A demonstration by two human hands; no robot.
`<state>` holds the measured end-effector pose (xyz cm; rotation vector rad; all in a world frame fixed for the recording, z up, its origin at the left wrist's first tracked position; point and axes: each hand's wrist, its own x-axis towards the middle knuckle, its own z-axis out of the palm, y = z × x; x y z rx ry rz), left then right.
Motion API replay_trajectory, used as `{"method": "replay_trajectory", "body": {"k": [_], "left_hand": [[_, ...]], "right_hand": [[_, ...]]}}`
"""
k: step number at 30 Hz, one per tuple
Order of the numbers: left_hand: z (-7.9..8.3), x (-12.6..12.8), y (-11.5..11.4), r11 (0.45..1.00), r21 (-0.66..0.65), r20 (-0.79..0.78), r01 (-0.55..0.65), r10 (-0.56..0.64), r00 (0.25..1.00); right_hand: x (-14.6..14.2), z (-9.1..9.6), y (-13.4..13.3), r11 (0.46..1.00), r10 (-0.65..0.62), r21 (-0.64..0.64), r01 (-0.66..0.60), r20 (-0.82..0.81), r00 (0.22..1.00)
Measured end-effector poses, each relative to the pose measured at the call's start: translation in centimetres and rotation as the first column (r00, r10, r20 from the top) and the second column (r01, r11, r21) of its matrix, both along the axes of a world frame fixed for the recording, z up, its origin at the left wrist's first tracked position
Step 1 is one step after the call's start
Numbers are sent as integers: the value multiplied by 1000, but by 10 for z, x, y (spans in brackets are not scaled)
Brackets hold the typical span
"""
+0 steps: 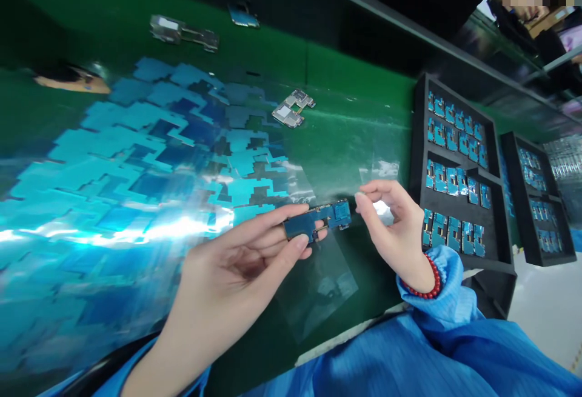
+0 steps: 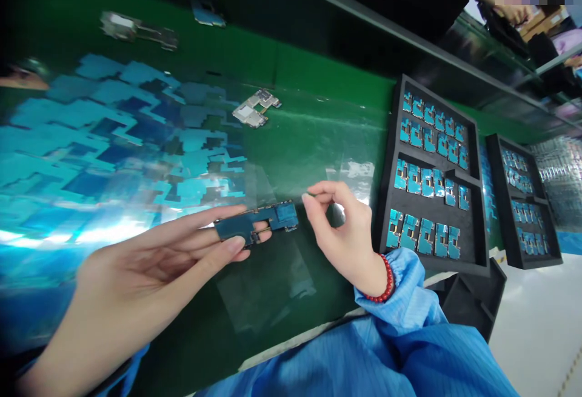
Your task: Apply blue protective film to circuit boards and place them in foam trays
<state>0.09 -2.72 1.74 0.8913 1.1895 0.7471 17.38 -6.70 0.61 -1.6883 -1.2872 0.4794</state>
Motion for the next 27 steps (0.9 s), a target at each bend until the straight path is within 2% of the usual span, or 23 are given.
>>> {"method": "replay_trajectory", "body": {"k": [3, 6, 9, 12, 16, 18, 19, 20, 23, 25, 27], "left_hand": [[2, -1, 2, 1000, -2, 14, -14, 14, 1000], [-2, -3, 4, 1000, 1, 29, 4, -4, 1000], [-11, -7, 6, 986, 36, 13, 162, -163, 987], [-17, -10, 6, 922, 82, -19, 377, -377, 926], [-17, -12, 4, 796, 65, 63, 601, -605, 794], [-18, -13, 3, 747, 56, 122, 662, -663, 738], [-20, -12, 3, 758, 35, 156, 651, -647, 746], [-22, -11, 2, 792, -3, 190, 610, -598, 778], [-26, -7, 2, 917, -128, 253, 378, -338, 906], [-28, -3, 2, 957, -143, 275, 254, -208, 939], [-28, 1, 4, 975, -131, 285, 180, -137, 949]], "right_hand": [[0, -2, 0, 995, 84, -41, -95, -210, 974], [-1, -4, -1, 966, 182, -82, -244, -450, 874], [0, -2, 0, 972, 156, -74, -221, -501, 851], [1, 2, 3, 976, 167, -44, -212, -466, 869], [2, 6, 6, 918, 319, -56, -394, -489, 812], [3, 5, 6, 884, 363, -65, -464, -529, 767], [3, 5, 6, 883, 361, -60, -466, -547, 755], [3, 4, 6, 893, 345, -52, -447, -559, 754], [2, 2, 4, 936, 278, -30, -351, -550, 788], [2, 0, 4, 936, 280, -36, -350, -526, 803], [2, -4, 4, 921, 306, -55, -386, -511, 803]]}}
